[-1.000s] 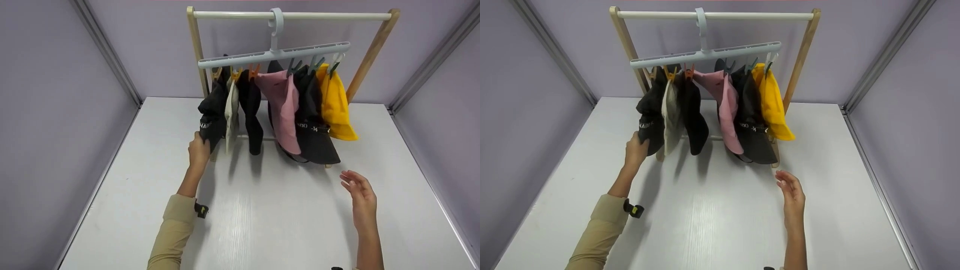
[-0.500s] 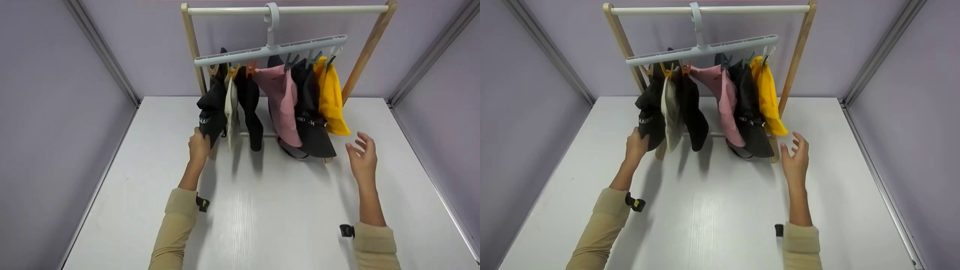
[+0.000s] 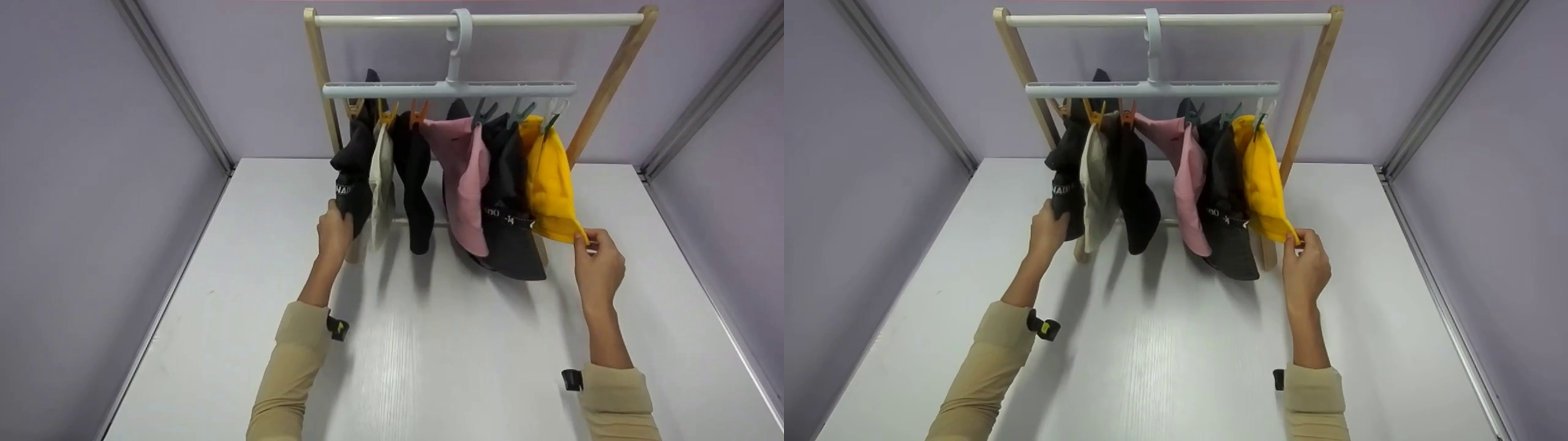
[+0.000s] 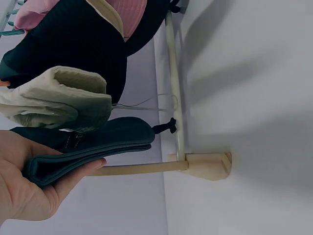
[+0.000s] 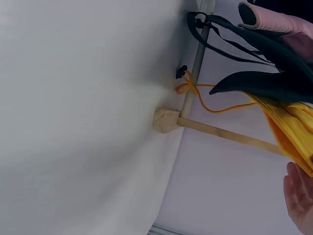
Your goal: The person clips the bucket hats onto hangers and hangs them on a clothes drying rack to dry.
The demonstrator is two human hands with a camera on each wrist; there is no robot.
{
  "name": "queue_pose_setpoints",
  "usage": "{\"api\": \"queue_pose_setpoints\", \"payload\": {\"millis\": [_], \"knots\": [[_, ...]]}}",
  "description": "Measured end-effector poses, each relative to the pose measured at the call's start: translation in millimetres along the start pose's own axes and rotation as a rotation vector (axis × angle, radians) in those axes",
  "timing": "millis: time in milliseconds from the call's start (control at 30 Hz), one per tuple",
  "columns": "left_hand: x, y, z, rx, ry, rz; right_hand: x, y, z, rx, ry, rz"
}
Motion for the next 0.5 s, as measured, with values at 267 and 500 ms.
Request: {"api": "queue_pose_setpoints", "payload": {"millis": [267, 500], "knots": [[5.6, -3.9, 1.0, -0.038, -0.012, 0.041, 11, 5, 12.3, 0.012, -0.055, -0.028], [3.4, -10.7, 3.2, -0.048, -0.022, 0.021, 12, 5, 16.4, 0.014, -0.059, -0.037]]}}
Point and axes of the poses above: each hand's wrist, its own z-axis away from the middle knuckle, its own y-axis out of the back of the hand, x = y × z, the point moved 4 cm from there along -z, towards the middle knuckle, and after that the axes turned 10 degrees about -x, right-handed, at the moved point
